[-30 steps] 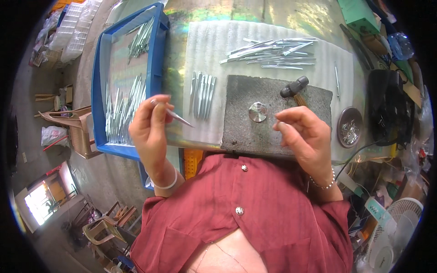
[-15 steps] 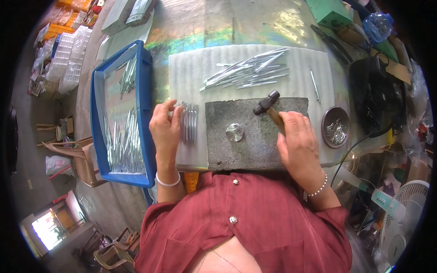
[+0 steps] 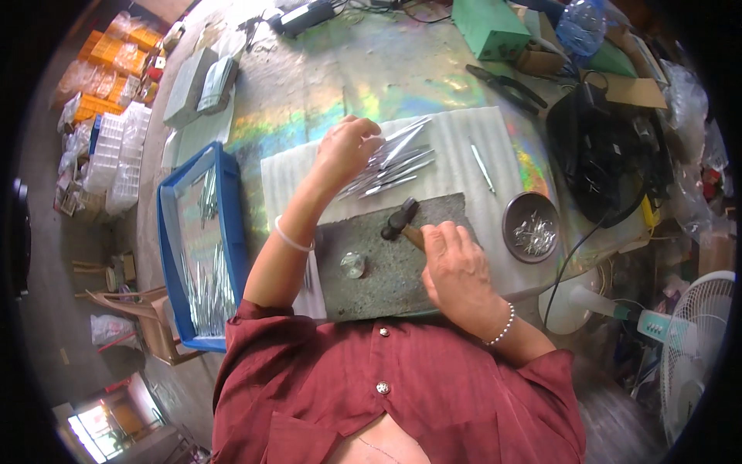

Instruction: Stamping markings onto thin metal strips using a hammer and a punch tool on an anvil block.

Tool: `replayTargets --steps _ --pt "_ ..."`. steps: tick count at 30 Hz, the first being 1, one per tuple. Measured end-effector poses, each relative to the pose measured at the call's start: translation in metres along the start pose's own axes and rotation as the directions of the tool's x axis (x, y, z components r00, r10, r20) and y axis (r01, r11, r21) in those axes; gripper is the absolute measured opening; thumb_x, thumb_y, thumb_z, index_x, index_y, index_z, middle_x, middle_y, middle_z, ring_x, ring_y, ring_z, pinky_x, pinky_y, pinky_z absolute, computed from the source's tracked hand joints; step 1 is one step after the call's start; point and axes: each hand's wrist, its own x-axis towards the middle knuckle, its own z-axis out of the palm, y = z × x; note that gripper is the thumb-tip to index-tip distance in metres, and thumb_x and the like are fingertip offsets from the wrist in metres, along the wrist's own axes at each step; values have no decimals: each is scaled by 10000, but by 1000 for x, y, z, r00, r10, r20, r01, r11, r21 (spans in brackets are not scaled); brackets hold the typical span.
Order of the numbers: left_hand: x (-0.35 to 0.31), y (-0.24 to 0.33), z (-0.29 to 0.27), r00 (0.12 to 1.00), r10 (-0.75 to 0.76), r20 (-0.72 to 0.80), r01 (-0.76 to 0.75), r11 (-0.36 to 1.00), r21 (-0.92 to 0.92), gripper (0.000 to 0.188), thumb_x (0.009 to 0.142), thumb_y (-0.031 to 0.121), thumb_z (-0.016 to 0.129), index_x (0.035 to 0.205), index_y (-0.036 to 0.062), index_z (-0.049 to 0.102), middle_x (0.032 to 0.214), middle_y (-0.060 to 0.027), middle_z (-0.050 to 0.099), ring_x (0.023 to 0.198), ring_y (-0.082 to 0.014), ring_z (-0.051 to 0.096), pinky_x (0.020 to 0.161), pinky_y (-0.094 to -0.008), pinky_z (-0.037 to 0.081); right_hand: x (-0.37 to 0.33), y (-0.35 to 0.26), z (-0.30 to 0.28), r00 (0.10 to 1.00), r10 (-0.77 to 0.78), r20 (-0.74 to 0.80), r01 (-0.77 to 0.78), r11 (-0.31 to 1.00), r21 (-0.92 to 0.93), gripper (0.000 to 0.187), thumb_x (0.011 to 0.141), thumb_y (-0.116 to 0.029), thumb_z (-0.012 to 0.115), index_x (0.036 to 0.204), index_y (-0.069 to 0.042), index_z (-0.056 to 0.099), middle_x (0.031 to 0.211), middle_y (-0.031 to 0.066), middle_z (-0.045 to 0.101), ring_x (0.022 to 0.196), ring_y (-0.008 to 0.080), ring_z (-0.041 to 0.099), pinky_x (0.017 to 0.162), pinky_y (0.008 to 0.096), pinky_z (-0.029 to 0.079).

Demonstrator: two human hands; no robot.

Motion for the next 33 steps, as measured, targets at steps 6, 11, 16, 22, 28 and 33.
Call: replayTargets --steps 6,11,16,22,28,33 --pt "33 -17 33 992 15 127 -45 969 241 166 789 196 600 854 44 617 896 -168 607 904 -348 579 800 -412 461 -3 9 0 1000 -1 -8 1 999 -51 520 667 -128 694 1119 -3 469 958 115 468 913 265 513 736 352 476" --pt "27 -20 26 991 35 132 -74 949 305 139 804 176 587 805 38 593 835 -179 611 831 -356 593 730 -426 463 0 9 -3 999 -47 15 48 996 -72 500 669 -150 693 1092 0 474 940 107 471 897 241 521 691 327 490" --pt "15 -5 -3 992 109 -64 -94 973 209 136 810 154 611 794 21 585 756 -180 630 734 -366 608 665 -427 465 1 7 -4 999 -43 31 45 997 -66 468 679 -137 681 1077 -2 478 932 108 470 897 243 530 690 326 496" --pt "-43 42 -69 937 9 -350 -78 980 -185 94 805 55 648 880 -1 642 785 -137 645 658 -225 621 622 -302 476 4 0 -9 998 11 61 -12 1000 20 392 736 -68 573 1106 11 471 959 147 480 905 310 545 760 396 480" --pt "-132 58 -102 882 -100 -461 -13 972 -235 89 779 -29 661 860 -3 635 733 -92 605 634 -142 584 601 -255 457 4 0 -11 989 90 115 -107 982 153 359 771 -76 552 1112 -3 466 994 182 492 894 366 560 779 427 469" --pt "-180 71 -108 916 -107 -386 45 985 -167 117 758 -52 662 828 7 588 718 -89 560 604 -191 562 567 -285 445 -1 10 -14 990 122 69 -139 919 368 350 777 -64 524 1114 13 473 996 230 578 945 401 575 803 407 471"
